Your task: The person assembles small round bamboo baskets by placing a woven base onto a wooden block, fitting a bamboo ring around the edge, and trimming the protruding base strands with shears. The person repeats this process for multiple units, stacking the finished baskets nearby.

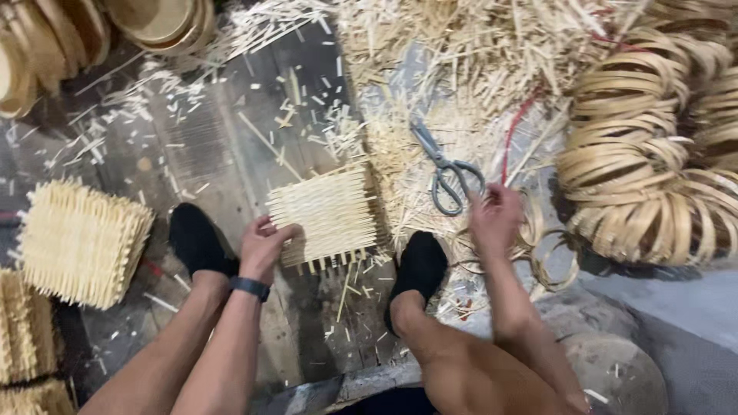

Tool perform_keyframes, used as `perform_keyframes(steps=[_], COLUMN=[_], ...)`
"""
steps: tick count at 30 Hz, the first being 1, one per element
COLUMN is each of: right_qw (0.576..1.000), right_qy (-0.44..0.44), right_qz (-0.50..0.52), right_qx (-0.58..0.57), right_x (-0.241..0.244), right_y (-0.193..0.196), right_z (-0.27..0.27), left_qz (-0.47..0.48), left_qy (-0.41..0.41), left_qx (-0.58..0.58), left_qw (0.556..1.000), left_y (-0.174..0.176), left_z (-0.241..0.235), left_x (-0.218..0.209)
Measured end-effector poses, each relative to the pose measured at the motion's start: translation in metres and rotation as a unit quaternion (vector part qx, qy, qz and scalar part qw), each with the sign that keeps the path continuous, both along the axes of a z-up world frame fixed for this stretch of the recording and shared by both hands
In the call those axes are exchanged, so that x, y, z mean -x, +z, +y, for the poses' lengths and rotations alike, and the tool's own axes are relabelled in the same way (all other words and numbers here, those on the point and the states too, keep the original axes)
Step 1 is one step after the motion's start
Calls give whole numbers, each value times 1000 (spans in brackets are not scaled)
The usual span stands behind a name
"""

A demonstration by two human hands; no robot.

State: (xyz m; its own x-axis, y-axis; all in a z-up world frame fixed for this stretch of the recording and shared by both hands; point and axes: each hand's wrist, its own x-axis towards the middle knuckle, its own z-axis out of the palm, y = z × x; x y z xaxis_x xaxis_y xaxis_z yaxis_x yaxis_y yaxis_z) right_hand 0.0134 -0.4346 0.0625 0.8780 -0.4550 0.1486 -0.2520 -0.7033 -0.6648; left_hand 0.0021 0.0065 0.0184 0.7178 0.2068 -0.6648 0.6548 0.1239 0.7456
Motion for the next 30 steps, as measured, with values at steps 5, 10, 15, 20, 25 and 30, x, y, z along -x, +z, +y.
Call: perform_keyframes(steps=[5,10,15,20,25,30], right_qw=[938,972,967,907,840,809], right_qy=[11,61,-6,77,225,250], right_qz=[341,221,172,230,403,403], right_qx=[67,47,-188,-343,-284,-347], right_x=[35,57,22,-16,-53,-79], right_y=[9,18,96,209,263,249], right_z=[-100,-115,-100,-40,41,87], left_qz=[7,-104,-240,-223,-53,-16], left_qy=[61,115,92,-83,-95,19], left_qx=[-110,-202,-269,-88,328,517], left_qw=[992,967,928,967,939,856], left_y=[12,37,95,146,169,174], left_z=[16,18,-8,-97,-143,-125], left_x=[-7,-18,-29,-41,-50,-39])
